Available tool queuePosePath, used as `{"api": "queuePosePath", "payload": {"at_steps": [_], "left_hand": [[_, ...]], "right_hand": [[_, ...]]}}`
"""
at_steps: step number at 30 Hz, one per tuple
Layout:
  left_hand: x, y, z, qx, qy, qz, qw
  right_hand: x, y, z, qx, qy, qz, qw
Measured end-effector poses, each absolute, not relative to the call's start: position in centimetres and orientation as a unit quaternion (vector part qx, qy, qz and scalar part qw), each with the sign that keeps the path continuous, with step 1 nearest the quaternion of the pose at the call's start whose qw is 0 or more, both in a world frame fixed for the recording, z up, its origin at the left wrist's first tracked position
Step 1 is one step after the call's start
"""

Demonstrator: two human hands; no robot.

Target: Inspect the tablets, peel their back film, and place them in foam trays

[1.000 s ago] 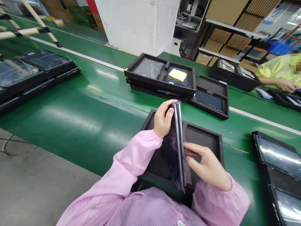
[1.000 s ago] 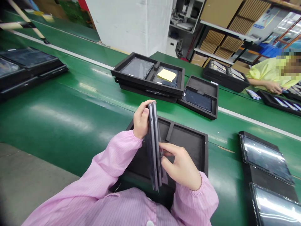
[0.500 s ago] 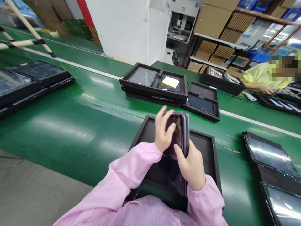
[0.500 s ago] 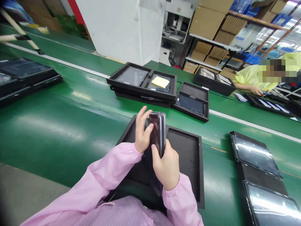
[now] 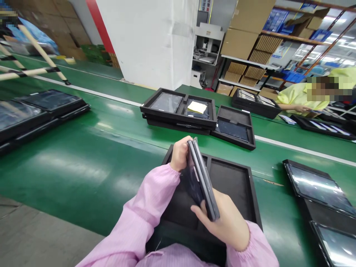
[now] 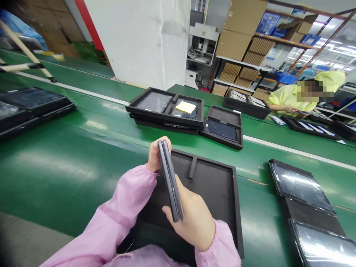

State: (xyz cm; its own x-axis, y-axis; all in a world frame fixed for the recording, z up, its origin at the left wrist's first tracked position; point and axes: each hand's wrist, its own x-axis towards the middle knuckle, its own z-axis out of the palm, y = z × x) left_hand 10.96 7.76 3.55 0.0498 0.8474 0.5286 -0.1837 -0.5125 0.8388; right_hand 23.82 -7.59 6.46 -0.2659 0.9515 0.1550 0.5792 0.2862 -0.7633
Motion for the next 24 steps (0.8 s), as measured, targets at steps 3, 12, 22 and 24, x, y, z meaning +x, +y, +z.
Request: {"api": "queuePosePath", "payload": {"at_steps": [3, 12, 22, 24], "left_hand": [[11.1, 6.9, 4.0, 0.643, 0.251, 0.600, 0.404], [12.0, 6.7, 4.9, 0.686, 0.234, 0.580, 0.373], [12.3, 7.1, 4.4, 0.676, 0.233, 0.587, 0.379], [12.4, 7.1, 4.3, 0.673, 0.229, 0.592, 0.380]], "right_hand": [[24.6, -8.1, 7.7, -0.506, -0.764, 0.289, 0.276], [27.0, -8.7, 9.2, -0.455, -0.774, 0.320, 0.304], [26.2, -9.0, 8.7, -0.513, -0.723, 0.284, 0.365], [26.0, -8.9, 8.6, -0.518, -0.716, 0.286, 0.370]]}}
